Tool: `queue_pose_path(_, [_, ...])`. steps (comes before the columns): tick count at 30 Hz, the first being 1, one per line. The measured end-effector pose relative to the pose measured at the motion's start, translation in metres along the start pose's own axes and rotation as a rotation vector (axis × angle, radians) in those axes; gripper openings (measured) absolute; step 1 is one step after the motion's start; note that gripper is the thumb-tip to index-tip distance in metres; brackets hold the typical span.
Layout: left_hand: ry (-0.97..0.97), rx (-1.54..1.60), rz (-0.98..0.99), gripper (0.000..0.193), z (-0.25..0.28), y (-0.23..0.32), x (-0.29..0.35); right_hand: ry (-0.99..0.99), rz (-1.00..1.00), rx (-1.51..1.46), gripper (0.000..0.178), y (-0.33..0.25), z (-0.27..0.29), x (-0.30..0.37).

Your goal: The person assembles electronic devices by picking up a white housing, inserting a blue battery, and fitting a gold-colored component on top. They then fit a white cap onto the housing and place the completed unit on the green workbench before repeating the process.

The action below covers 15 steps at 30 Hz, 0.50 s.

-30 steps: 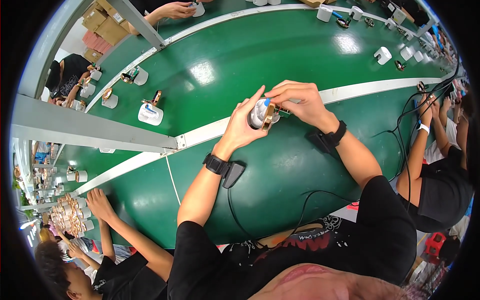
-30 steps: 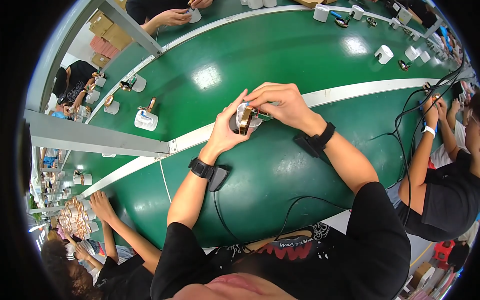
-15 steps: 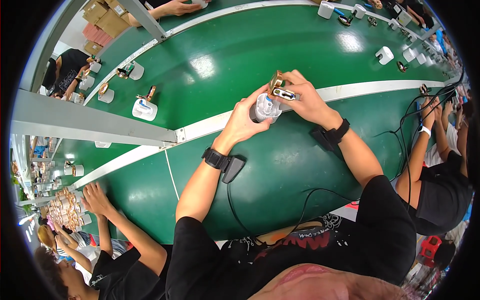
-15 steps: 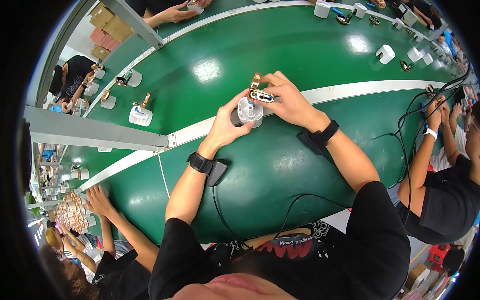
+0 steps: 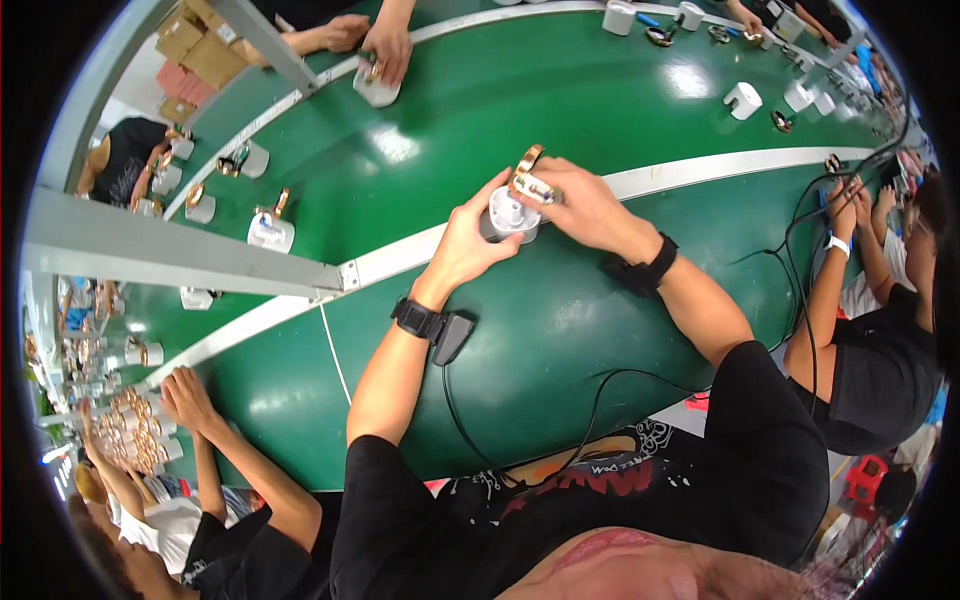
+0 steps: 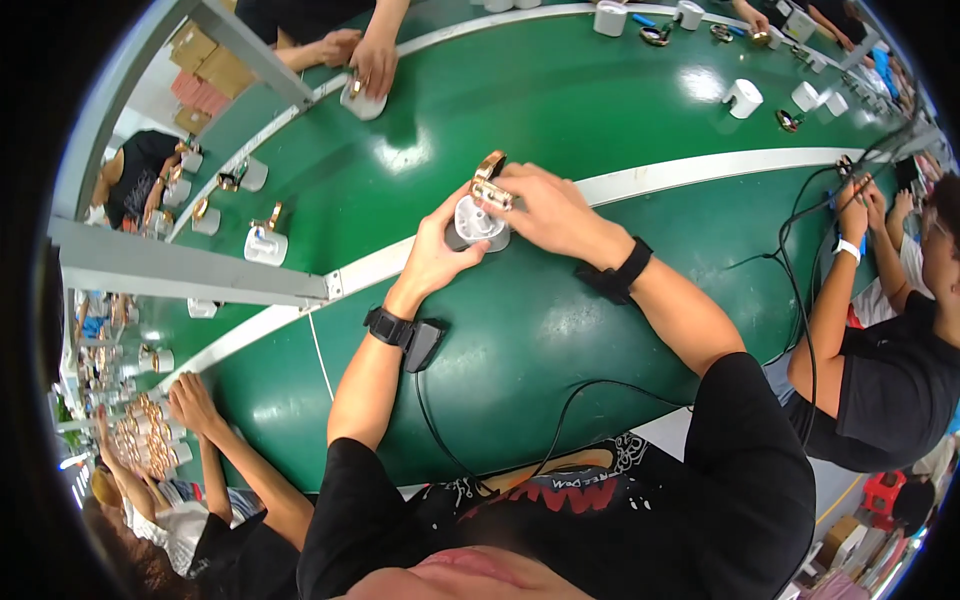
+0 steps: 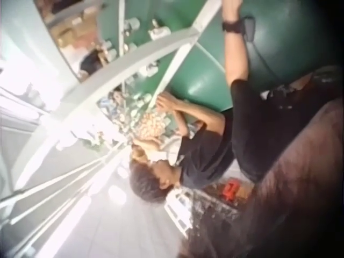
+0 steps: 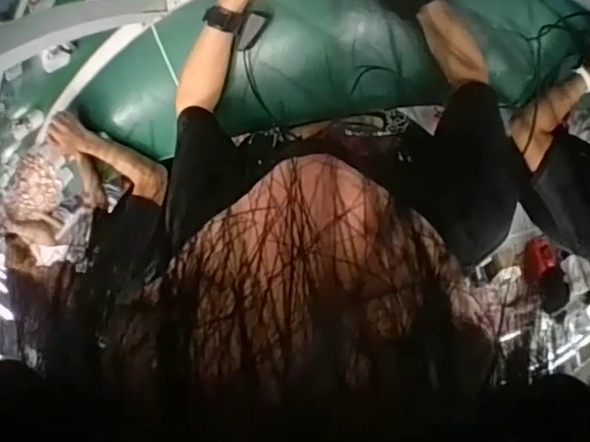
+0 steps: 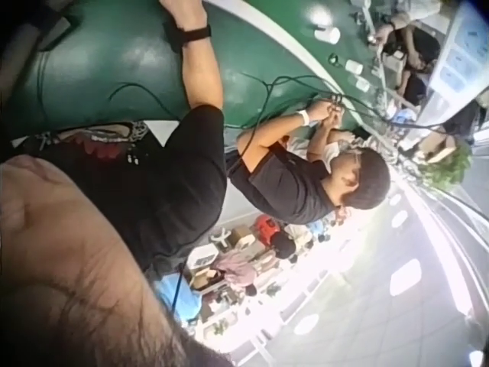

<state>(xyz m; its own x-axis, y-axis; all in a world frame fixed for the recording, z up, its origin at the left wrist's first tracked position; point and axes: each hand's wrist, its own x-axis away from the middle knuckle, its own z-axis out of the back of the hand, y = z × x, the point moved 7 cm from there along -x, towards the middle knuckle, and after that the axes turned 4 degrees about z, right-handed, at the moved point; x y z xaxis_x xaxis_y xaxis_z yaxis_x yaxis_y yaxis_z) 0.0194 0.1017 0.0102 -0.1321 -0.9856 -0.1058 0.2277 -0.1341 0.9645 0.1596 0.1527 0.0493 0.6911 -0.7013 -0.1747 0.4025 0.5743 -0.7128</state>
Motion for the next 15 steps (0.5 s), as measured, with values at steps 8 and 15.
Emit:
queue_pose_path(8, [0.291,-0.058,0.057,0.056,0.049,-0.01,-0.007,-0.237,0.116,-0.233,0.045,0.012,0.037,0.017])
queue_pose_path(15, [0.769,0.051,0.053,0.063,0.142,-0.053,0.015,0.751,-0.549,0.237,0.049,0.198,0.196,0.07])
